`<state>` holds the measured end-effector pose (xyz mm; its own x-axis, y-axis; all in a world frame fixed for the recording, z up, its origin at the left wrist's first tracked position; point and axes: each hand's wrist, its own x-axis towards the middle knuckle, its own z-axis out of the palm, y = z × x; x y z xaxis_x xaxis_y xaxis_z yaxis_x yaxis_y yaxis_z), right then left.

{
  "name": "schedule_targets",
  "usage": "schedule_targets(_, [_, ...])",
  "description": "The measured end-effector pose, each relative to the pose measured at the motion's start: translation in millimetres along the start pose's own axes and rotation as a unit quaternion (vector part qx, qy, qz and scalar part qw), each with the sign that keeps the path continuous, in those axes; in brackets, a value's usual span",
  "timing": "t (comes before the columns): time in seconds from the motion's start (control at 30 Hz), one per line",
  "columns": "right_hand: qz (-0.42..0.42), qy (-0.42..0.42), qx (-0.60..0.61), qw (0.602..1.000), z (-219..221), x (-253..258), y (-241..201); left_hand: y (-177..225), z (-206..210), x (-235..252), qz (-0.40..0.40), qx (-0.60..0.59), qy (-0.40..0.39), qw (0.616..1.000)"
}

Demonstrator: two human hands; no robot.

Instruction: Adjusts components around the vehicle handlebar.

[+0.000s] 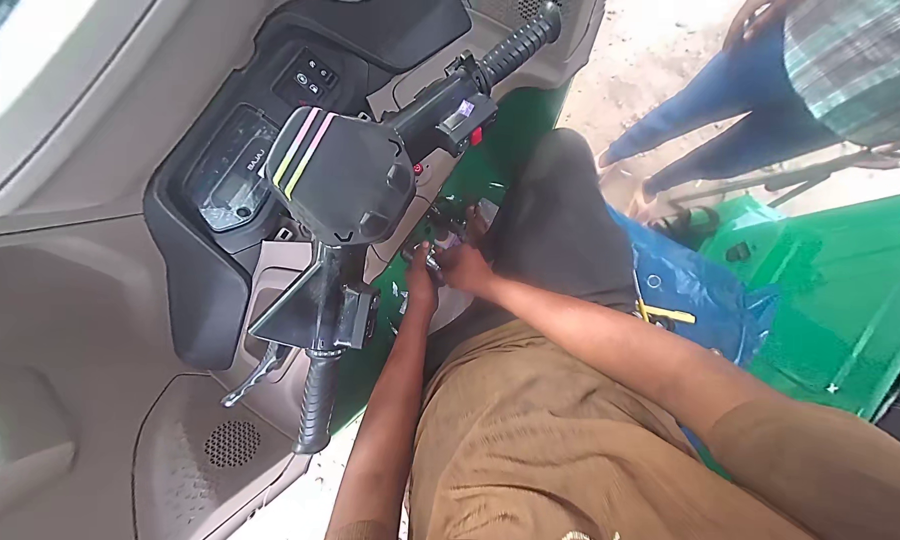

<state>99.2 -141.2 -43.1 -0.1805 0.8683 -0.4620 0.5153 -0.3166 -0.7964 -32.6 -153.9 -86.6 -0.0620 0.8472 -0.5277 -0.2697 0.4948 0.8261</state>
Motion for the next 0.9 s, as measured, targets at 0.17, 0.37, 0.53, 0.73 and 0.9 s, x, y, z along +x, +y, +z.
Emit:
schedule_targets(0.17, [0.068,-0.067,0.107,0.990,3,3,4,-1,-9,0,-0.016,-0.024,-0.006,1.000])
schedule_targets(0.37, [0.061,-0.074,0.043,0.994,-1,5,0,-5,-4,15,-0.023,-0.073,0.007,0.997])
schedule_targets(0.53, [-0.024,0.088,0.077,0.993,-40,-3,-23,-12,-24,26,-0.037,-0.104,0.054,0.992])
schedule_targets(0.73, [-0.117,0.127,0.391,0.904,-97,-16,-40,-15,-43,28,-0.078,-0.052,0.110,0.989])
schedule_targets(0.9, [-0.197,0.189,-0.065,0.960,-86,7,-44,-21,-50,36,-0.057,-0.053,0.108,0.991])
